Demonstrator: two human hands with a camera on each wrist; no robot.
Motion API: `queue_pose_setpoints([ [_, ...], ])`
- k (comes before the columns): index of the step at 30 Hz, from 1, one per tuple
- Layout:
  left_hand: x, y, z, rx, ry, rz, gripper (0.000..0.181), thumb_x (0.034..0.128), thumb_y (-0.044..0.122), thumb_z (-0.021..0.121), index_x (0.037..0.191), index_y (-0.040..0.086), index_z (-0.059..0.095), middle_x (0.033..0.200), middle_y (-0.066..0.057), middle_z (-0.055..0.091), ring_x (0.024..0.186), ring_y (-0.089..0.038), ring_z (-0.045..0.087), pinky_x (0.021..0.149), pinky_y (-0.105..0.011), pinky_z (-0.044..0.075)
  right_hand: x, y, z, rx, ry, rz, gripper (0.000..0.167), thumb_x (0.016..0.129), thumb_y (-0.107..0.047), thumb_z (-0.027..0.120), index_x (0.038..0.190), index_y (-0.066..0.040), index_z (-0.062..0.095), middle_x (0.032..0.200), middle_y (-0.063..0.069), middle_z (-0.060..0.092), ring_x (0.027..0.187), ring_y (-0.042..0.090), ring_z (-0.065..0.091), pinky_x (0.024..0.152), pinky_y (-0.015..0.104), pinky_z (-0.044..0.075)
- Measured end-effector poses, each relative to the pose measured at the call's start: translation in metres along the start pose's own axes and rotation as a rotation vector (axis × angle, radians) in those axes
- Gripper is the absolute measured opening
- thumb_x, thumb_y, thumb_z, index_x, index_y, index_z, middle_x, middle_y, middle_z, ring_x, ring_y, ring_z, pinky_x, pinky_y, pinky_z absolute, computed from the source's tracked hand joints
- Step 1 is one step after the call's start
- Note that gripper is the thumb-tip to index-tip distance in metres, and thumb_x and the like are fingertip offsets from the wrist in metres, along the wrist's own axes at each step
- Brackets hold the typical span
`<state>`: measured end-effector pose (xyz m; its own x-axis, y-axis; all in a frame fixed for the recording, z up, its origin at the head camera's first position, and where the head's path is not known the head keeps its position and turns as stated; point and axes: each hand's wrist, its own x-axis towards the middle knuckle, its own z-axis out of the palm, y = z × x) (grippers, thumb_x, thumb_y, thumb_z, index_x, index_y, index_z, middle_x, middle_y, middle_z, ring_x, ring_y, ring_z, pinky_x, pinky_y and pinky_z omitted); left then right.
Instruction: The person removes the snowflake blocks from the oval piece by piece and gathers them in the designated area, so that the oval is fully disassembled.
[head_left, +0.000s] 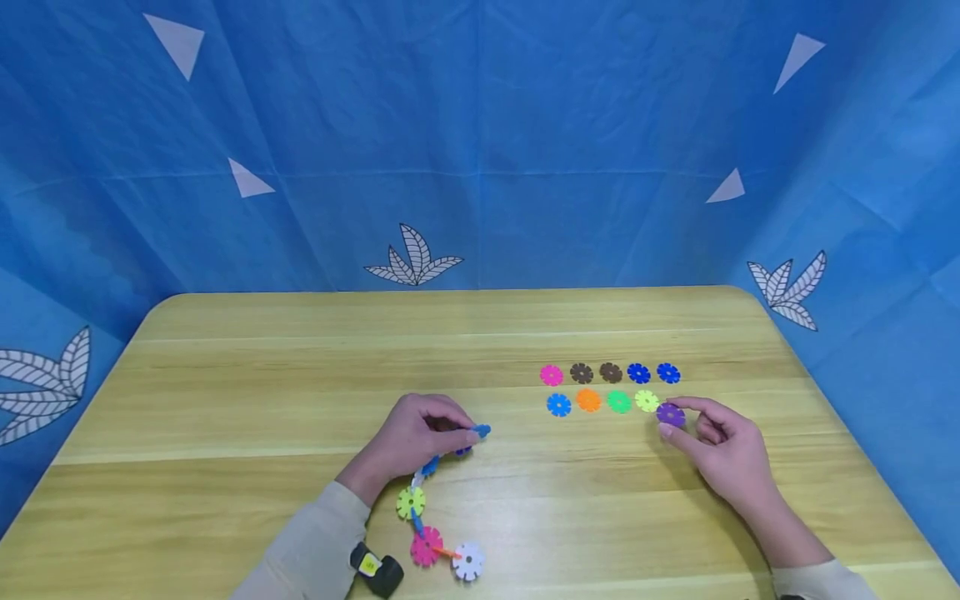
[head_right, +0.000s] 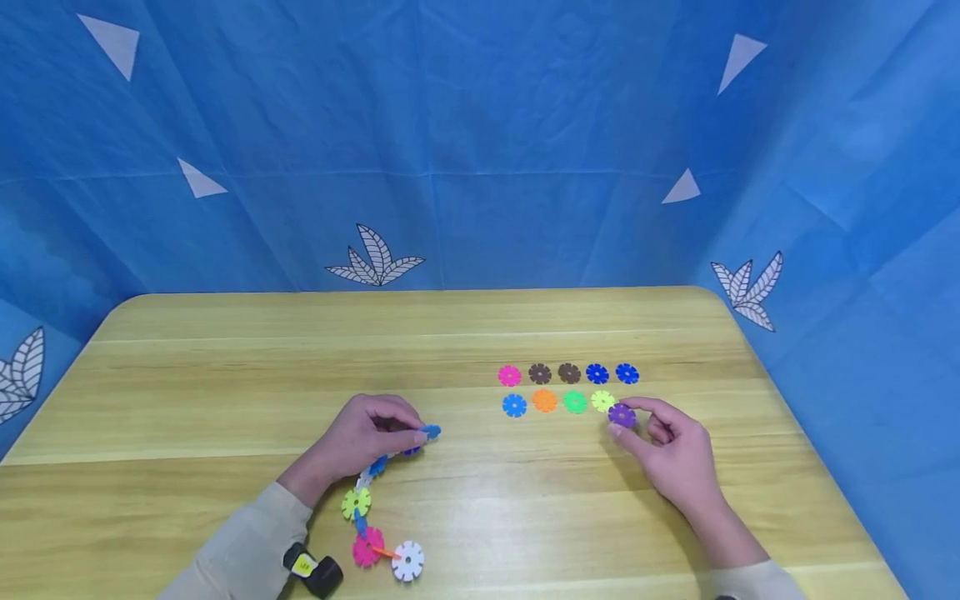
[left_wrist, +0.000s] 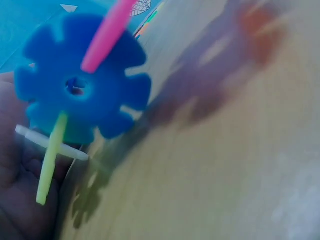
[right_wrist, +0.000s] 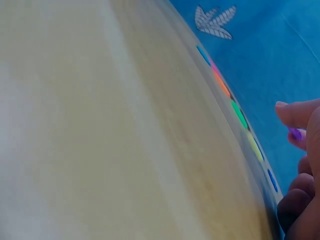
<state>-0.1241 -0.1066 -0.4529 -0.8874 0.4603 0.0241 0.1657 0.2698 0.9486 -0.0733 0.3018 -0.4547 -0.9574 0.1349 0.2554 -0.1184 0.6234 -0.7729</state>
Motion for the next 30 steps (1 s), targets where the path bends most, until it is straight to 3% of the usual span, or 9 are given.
queue_pose_setpoints([
  [11,0.001,0.0,-0.001,0.009,-0.019,0.03,0.009,0.0807,0.016,0.085,0.088,0.016,0.081,0.091,0.005,0.071,0.086,-0.018,0.065,0.074,-0.033,0.054,0.017,0.013,-0.015,-0.092,0.033,0.075,0.035,0.083,-0.023,0.084,0.112,-0.007,0.073,0.058,0.001,0.036,0.051,0.016,0.033,0.05,0.033,0.03],
  [20,0.0,-0.002,-0.003,0.062,-0.042,0.018,0.029,0.0709,0.015,0.092,0.097,0.013,0.08,0.102,0.001,0.068,0.087,-0.019,0.063,0.074,-0.03,0.054,0.028,0.015,-0.018,-0.165,-0.049,0.144,0.048,0.086,-0.039,0.08,0.121,-0.007,0.071,0.057,0.001,0.037,0.055,0.018,0.035,0.056,0.031,0.032],
  [30,-0.002,-0.004,-0.006,0.064,-0.04,-0.007,0.032,0.0718,0.006,0.089,0.101,0.014,0.079,0.105,-0.001,0.064,0.091,-0.02,0.061,0.079,-0.031,0.055,0.033,0.014,-0.015,-0.269,-0.111,0.238,0.064,0.084,-0.052,0.077,0.126,-0.004,0.068,0.053,-0.001,0.038,0.048,0.014,0.032,0.049,0.033,0.027],
])
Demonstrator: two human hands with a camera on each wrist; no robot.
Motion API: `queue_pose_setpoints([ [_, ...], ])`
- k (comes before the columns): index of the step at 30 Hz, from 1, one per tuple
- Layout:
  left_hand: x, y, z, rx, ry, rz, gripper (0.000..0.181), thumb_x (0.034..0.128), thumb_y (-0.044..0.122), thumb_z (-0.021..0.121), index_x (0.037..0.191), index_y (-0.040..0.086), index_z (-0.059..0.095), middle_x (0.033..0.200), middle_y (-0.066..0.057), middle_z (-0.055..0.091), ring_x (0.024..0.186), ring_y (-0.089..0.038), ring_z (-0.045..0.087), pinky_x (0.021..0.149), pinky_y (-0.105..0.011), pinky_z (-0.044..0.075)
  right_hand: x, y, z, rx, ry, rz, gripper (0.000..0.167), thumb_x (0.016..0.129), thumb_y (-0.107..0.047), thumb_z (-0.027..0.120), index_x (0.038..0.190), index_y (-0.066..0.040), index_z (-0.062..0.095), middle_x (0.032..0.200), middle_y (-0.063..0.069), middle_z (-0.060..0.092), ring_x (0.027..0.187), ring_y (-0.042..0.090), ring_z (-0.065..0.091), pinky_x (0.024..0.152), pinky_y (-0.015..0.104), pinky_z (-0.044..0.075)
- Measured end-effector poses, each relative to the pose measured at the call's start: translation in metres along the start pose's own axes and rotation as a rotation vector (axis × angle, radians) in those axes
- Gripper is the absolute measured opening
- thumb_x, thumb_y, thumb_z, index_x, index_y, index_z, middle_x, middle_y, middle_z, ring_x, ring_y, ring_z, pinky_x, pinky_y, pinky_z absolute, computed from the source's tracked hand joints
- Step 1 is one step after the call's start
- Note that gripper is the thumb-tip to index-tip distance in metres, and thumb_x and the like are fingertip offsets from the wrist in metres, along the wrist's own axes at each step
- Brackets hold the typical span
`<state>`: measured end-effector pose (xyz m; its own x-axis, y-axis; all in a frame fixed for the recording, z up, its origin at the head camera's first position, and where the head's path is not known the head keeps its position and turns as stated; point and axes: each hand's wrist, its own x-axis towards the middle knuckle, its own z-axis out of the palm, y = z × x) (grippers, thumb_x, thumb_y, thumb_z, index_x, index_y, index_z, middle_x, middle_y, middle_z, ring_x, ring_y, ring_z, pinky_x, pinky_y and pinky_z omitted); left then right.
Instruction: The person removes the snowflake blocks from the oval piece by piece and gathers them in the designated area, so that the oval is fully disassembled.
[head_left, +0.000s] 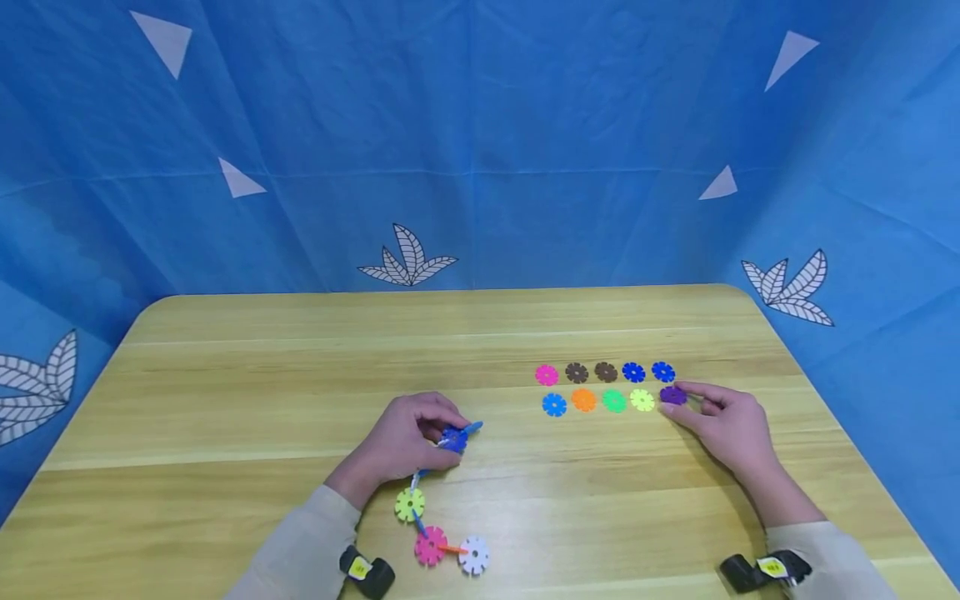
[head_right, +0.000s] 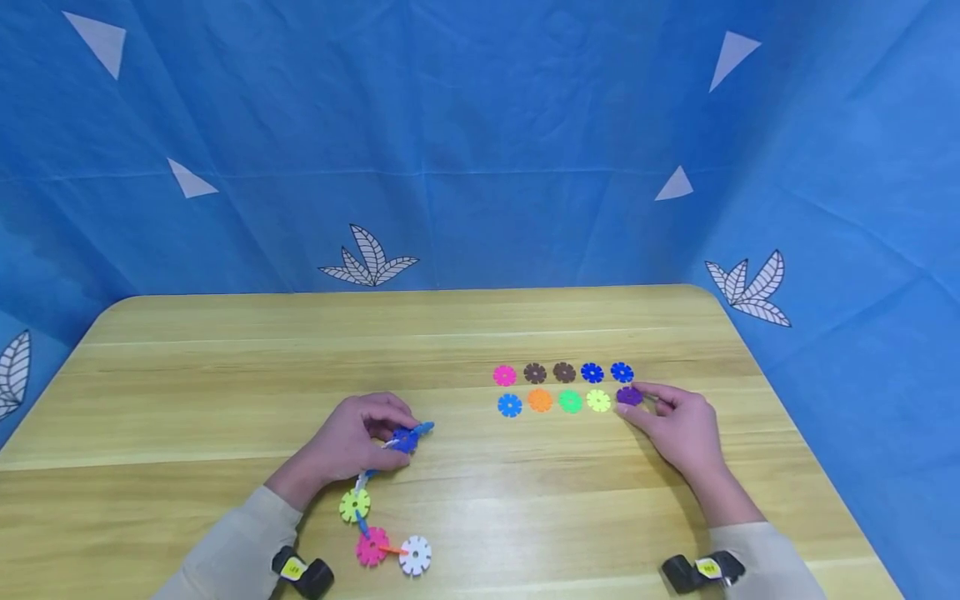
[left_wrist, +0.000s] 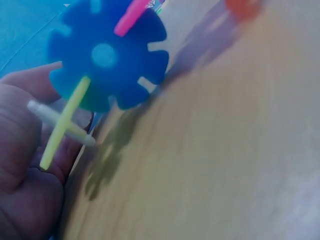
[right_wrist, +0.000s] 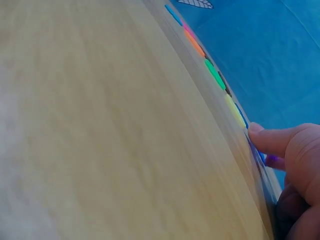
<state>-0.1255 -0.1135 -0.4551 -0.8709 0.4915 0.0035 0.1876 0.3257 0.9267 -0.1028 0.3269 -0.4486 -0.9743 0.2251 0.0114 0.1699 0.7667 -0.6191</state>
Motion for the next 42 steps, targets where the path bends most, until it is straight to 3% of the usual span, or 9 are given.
queue_pose_setpoints([
  [20,0.0,0.001,0.0,-0.068,0.033,-0.026,0.032,0.0736,0.003,0.088,0.103,0.011,0.077,0.1,-0.001,0.069,0.09,-0.021,0.064,0.079,-0.03,0.055,0.001,-0.002,0.003,-0.027,0.04,-0.017,0.057,0.089,-0.048,0.074,0.125,-0.004,0.069,0.052,0.0,0.037,0.045,0.015,0.03,0.05,0.034,0.026],
  [24,-0.001,0.008,0.0,-0.085,0.032,-0.029,0.028,0.0741,0.002,0.087,0.1,0.008,0.078,0.103,-0.003,0.071,0.09,-0.021,0.065,0.078,-0.031,0.055,-0.005,-0.004,0.003,0.045,0.061,0.02,0.055,0.09,-0.048,0.072,0.126,-0.006,0.069,0.055,0.001,0.04,0.047,0.015,0.034,0.053,0.034,0.03],
  [29,0.0,0.007,0.0,-0.082,0.046,-0.01,0.026,0.0705,0.008,0.092,0.092,0.012,0.079,0.103,-0.001,0.071,0.087,-0.021,0.067,0.076,-0.032,0.056,-0.016,-0.007,0.008,0.181,0.153,0.04,0.047,0.09,-0.043,0.074,0.119,-0.006,0.072,0.055,0.001,0.037,0.047,0.018,0.035,0.051,0.033,0.032],
  [35,0.0,0.004,0.003,-0.089,0.051,-0.028,0.03,0.0692,0.013,0.093,0.095,0.017,0.078,0.091,0.002,0.071,0.082,-0.021,0.065,0.073,-0.033,0.056,-0.032,-0.02,0.023,0.321,0.225,-0.063,0.027,0.087,-0.022,0.081,0.108,-0.004,0.076,0.052,0.0,0.029,0.045,0.014,0.028,0.051,0.027,0.032],
  [42,0.0,0.003,0.004,-0.07,0.012,-0.038,0.029,0.0729,0.015,0.091,0.099,0.02,0.079,0.09,0.003,0.071,0.083,-0.021,0.063,0.074,-0.032,0.055,-0.049,-0.043,0.041,0.411,0.178,-0.199,0.024,0.081,-0.004,0.083,0.104,-0.003,0.076,0.052,-0.001,0.03,0.045,0.009,0.028,0.052,0.028,0.033],
])
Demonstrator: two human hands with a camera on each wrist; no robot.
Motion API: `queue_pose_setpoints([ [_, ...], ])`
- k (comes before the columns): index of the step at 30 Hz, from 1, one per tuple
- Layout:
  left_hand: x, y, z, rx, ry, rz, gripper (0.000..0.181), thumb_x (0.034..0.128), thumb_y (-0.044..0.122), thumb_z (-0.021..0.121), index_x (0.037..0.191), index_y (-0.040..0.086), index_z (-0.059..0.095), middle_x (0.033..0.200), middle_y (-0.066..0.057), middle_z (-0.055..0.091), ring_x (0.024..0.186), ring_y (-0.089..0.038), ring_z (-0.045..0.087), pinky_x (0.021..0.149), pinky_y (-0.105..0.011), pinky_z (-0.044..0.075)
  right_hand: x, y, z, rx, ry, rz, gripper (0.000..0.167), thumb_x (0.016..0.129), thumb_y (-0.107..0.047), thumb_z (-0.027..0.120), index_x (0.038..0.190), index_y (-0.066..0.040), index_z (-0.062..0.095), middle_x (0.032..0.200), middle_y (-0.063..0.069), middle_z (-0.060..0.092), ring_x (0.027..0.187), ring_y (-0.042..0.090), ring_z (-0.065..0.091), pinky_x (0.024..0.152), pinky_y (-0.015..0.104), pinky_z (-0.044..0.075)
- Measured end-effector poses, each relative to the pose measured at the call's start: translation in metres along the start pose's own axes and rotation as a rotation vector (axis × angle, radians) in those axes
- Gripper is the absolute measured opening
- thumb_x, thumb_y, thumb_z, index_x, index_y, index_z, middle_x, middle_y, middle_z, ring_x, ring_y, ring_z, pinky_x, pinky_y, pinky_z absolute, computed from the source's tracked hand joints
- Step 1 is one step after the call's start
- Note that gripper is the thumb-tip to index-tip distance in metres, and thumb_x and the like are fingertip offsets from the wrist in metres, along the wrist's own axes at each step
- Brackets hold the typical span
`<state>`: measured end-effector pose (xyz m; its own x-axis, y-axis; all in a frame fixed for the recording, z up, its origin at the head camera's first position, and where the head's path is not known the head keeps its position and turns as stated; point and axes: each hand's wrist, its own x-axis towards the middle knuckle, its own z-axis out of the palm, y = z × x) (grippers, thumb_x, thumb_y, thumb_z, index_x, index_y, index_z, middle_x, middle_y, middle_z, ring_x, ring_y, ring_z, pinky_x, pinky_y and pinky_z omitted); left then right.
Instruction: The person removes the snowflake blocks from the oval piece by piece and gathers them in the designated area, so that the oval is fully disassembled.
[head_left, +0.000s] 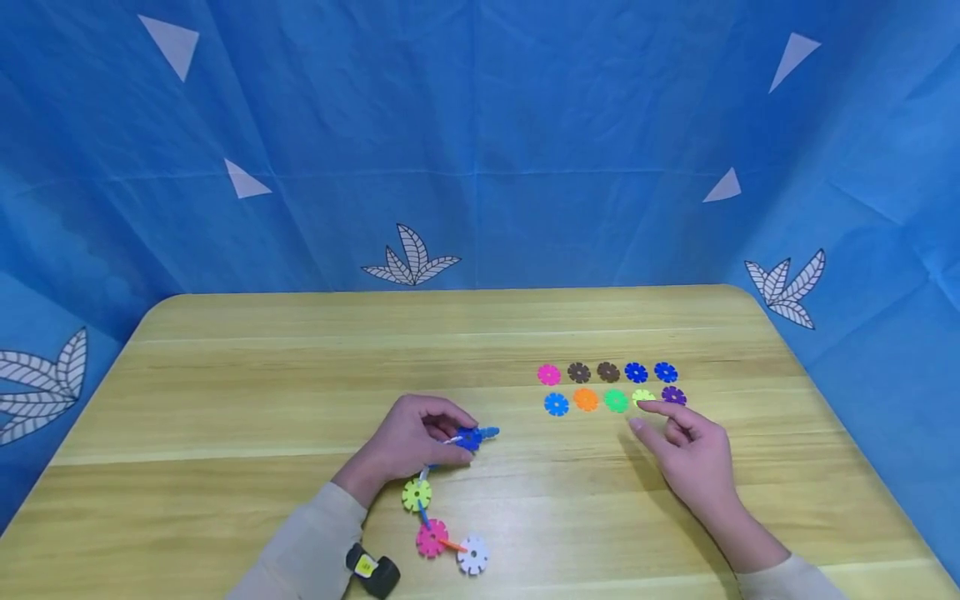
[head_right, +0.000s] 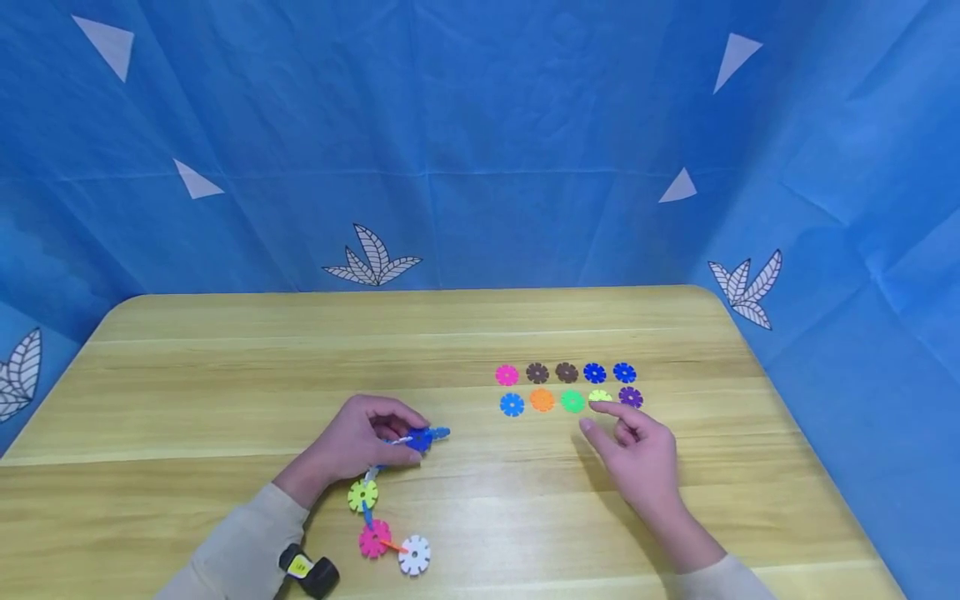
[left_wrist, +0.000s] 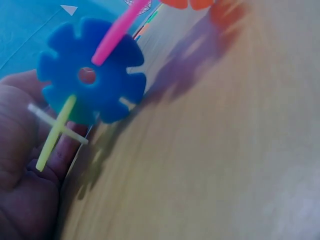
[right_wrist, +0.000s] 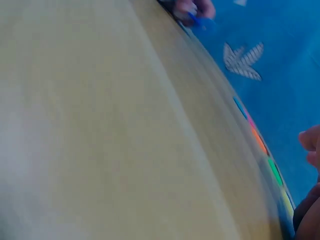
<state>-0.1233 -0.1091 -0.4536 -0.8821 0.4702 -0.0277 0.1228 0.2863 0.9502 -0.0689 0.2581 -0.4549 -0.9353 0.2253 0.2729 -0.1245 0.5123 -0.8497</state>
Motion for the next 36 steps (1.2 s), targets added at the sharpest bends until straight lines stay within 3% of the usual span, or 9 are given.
queue_pose_setpoints([
  [6,0.002,0.0,-0.002,-0.004,-0.052,0.011,0.031,0.0733,0.012,0.09,0.102,0.016,0.079,0.092,0.002,0.071,0.084,-0.021,0.064,0.075,-0.032,0.054,-0.013,-0.016,0.02,0.046,-0.081,-0.094,0.028,0.077,0.002,0.084,0.103,-0.002,0.075,0.052,-0.003,0.031,0.045,0.007,0.028,0.051,0.027,0.035],
  [15,0.005,0.005,-0.004,-0.004,-0.106,-0.034,0.033,0.0768,0.007,0.087,0.105,0.02,0.077,0.096,0.004,0.071,0.092,-0.02,0.064,0.081,-0.035,0.054,-0.021,-0.042,0.06,0.077,-0.298,-0.211,0.033,0.074,0.001,0.086,0.104,-0.007,0.075,0.054,-0.009,0.032,0.049,0.003,0.029,0.045,0.026,0.037],
  [24,0.005,0.005,-0.004,-0.02,-0.128,-0.014,0.032,0.0788,0.007,0.086,0.107,0.019,0.077,0.099,0.005,0.072,0.093,-0.019,0.065,0.083,-0.036,0.053,-0.011,-0.061,0.098,0.1,-0.494,-0.216,0.024,0.08,-0.013,0.085,0.102,-0.013,0.076,0.053,-0.012,0.035,0.048,0.003,0.032,0.048,0.025,0.039],
  [31,0.005,0.004,-0.005,-0.046,-0.142,0.01,0.035,0.0806,0.008,0.084,0.113,0.016,0.075,0.102,0.004,0.073,0.095,-0.02,0.065,0.085,-0.038,0.051,-0.007,-0.057,0.116,0.11,-0.502,-0.316,0.008,0.084,-0.014,0.082,0.087,-0.019,0.077,0.053,-0.014,0.042,0.049,0.001,0.032,0.046,0.022,0.034],
  [36,0.004,0.008,-0.005,-0.048,-0.126,-0.013,0.04,0.0799,0.012,0.085,0.118,0.008,0.072,0.105,0.0,0.071,0.098,-0.022,0.063,0.088,-0.04,0.049,-0.009,-0.057,0.118,0.148,-0.462,-0.328,0.01,0.082,-0.005,0.082,0.084,-0.013,0.077,0.053,-0.011,0.047,0.047,0.001,0.033,0.043,0.021,0.032],
])
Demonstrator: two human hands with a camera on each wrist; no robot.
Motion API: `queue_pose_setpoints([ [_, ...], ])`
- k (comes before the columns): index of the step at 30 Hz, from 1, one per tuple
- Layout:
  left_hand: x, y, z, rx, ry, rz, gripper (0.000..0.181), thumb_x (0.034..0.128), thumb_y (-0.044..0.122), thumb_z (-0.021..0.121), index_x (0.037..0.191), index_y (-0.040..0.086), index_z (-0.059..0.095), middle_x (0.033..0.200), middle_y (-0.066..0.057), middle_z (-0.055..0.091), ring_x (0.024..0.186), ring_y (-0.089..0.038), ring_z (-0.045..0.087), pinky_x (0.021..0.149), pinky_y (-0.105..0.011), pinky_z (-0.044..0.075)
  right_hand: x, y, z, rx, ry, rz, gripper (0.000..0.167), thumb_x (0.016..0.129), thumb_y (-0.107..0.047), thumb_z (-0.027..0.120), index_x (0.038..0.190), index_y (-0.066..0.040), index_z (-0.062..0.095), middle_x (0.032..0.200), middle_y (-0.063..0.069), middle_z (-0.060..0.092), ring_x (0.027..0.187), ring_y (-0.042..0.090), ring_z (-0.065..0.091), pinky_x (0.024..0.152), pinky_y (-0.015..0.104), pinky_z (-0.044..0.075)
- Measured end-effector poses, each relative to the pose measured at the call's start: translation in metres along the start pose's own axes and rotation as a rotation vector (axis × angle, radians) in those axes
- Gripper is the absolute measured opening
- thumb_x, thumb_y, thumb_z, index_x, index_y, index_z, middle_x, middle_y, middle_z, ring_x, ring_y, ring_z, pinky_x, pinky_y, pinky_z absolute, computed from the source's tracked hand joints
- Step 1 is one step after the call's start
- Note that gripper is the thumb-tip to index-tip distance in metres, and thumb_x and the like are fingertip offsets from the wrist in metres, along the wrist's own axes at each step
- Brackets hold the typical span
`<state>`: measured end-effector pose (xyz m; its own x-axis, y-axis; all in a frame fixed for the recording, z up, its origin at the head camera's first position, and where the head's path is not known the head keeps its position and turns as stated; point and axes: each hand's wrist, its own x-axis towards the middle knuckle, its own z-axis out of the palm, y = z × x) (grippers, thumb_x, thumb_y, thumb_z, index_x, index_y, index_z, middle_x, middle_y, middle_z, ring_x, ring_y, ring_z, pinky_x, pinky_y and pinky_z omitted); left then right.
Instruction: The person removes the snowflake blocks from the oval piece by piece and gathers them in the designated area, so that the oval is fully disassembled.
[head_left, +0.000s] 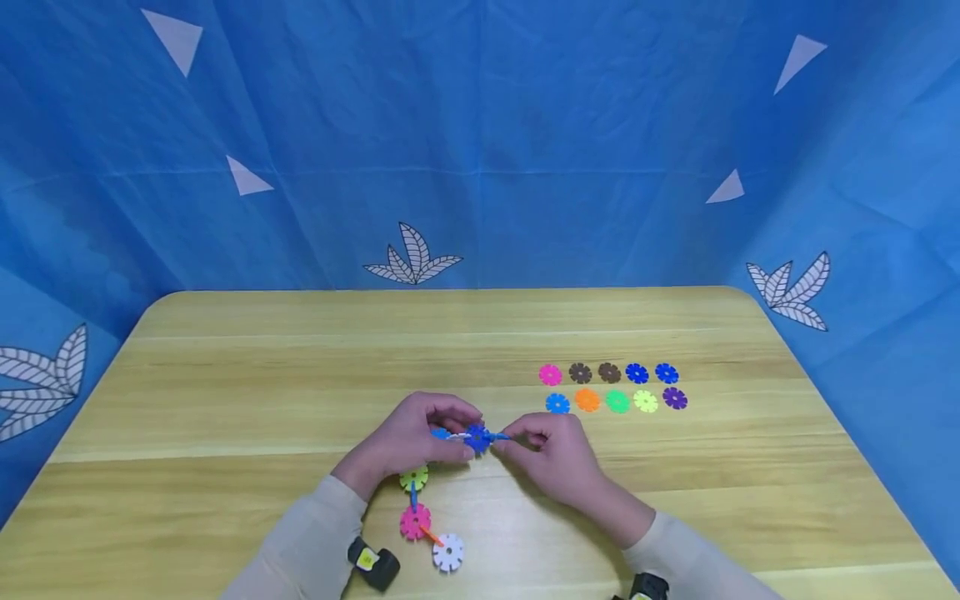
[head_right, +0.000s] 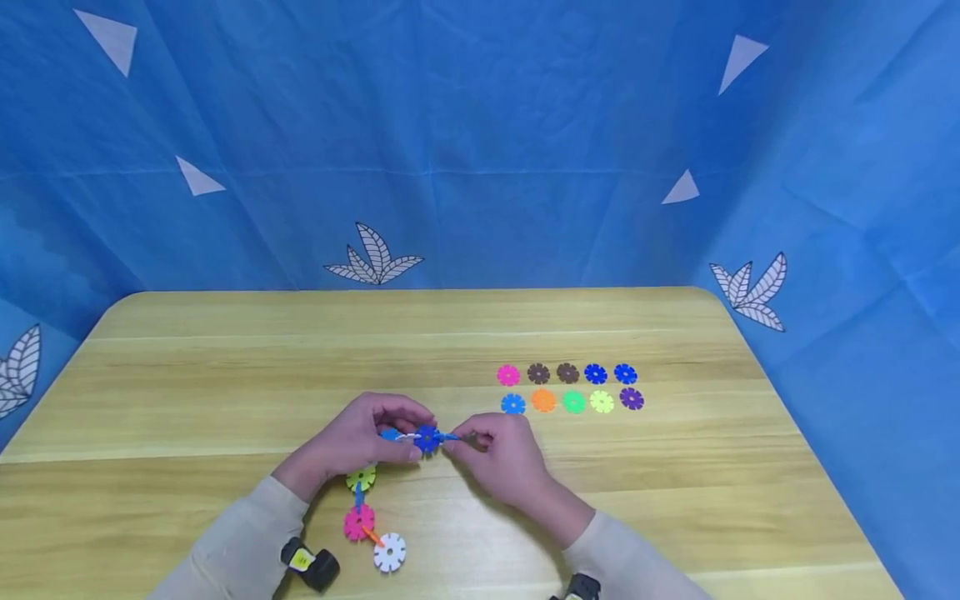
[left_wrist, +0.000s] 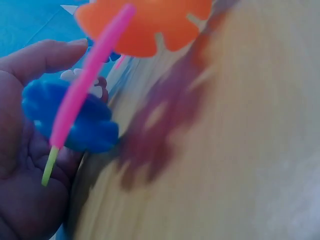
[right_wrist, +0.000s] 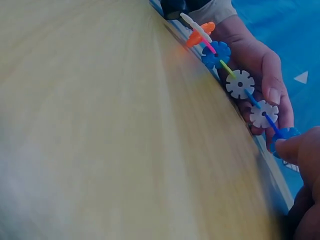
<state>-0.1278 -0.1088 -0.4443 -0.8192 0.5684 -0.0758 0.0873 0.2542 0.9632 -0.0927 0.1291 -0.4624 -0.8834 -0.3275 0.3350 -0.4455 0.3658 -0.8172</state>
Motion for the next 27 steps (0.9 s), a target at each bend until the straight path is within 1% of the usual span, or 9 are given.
queue_pose_setpoints([
  [4,0.0,0.001,0.002,0.006,0.012,-0.028,0.042,0.0792,0.017,0.086,0.117,0.007,0.071,0.104,-0.002,0.07,0.098,-0.022,0.062,0.089,-0.041,0.048,0.0,-0.013,0.0,0.019,0.038,-0.009,0.011,0.079,0.004,0.081,0.083,-0.005,0.076,0.052,-0.005,0.048,0.047,0.001,0.031,0.043,0.02,0.029],
  [8,0.001,0.001,0.004,0.048,0.03,-0.035,0.039,0.077,0.021,0.088,0.112,0.012,0.074,0.1,0.001,0.07,0.097,-0.019,0.062,0.088,-0.041,0.048,0.001,-0.031,-0.003,0.025,0.064,-0.015,0.012,0.077,0.009,0.08,0.081,-0.001,0.075,0.051,-0.004,0.047,0.048,0.001,0.031,0.044,0.02,0.029],
  [12,0.003,0.0,0.006,0.085,0.056,-0.031,0.035,0.0756,0.022,0.09,0.107,0.018,0.075,0.095,0.005,0.07,0.092,-0.017,0.063,0.085,-0.041,0.049,-0.001,-0.021,-0.001,0.016,0.078,-0.03,0.013,0.077,0.007,0.081,0.082,-0.004,0.075,0.051,-0.008,0.044,0.049,-0.001,0.03,0.043,0.021,0.029],
  [15,0.003,-0.002,0.008,0.09,0.07,-0.036,0.033,0.0754,0.021,0.09,0.105,0.02,0.076,0.091,0.007,0.071,0.09,-0.017,0.064,0.082,-0.04,0.049,-0.002,-0.008,0.003,0.012,0.073,-0.014,0.015,0.077,0.006,0.082,0.083,-0.005,0.076,0.051,-0.008,0.043,0.048,-0.002,0.029,0.044,0.021,0.029],
  [18,0.003,-0.002,0.008,0.093,0.073,-0.034,0.032,0.0752,0.021,0.09,0.104,0.02,0.076,0.09,0.007,0.071,0.088,-0.017,0.064,0.081,-0.038,0.05,-0.002,-0.006,0.004,0.009,0.067,-0.009,0.015,0.076,0.005,0.083,0.084,-0.006,0.076,0.05,-0.007,0.043,0.048,0.0,0.029,0.044,0.021,0.029],
  [19,0.003,-0.001,0.009,0.095,0.073,-0.033,0.032,0.075,0.022,0.09,0.104,0.019,0.077,0.09,0.007,0.071,0.088,-0.017,0.064,0.08,-0.038,0.049,-0.002,-0.001,0.005,0.003,0.063,-0.008,0.015,0.077,0.003,0.084,0.084,-0.008,0.076,0.05,-0.008,0.043,0.047,0.0,0.029,0.044,0.021,0.029],
  [21,0.003,-0.001,0.009,0.099,0.073,-0.026,0.032,0.0749,0.022,0.09,0.104,0.018,0.077,0.089,0.007,0.071,0.088,-0.017,0.064,0.08,-0.037,0.049,-0.002,0.003,0.005,0.002,0.06,-0.01,0.013,0.078,-0.002,0.084,0.085,-0.01,0.077,0.05,-0.011,0.043,0.047,0.001,0.03,0.044,0.021,0.03],
  [23,0.003,-0.001,0.009,0.104,0.075,-0.016,0.031,0.0751,0.022,0.09,0.102,0.016,0.077,0.089,0.006,0.071,0.087,-0.017,0.063,0.079,-0.037,0.049,-0.002,0.003,0.004,0.001,0.056,0.0,0.011,0.079,-0.005,0.084,0.085,-0.012,0.077,0.05,-0.013,0.043,0.047,0.002,0.032,0.045,0.021,0.031],
  [27,0.003,-0.002,0.009,0.11,0.079,0.001,0.028,0.0756,0.021,0.09,0.1,0.015,0.077,0.088,0.006,0.071,0.086,-0.018,0.063,0.078,-0.038,0.048,-0.003,0.002,0.003,0.011,0.046,0.024,0.007,0.08,-0.009,0.084,0.083,-0.011,0.078,0.051,-0.014,0.044,0.048,0.003,0.033,0.045,0.022,0.032],
])
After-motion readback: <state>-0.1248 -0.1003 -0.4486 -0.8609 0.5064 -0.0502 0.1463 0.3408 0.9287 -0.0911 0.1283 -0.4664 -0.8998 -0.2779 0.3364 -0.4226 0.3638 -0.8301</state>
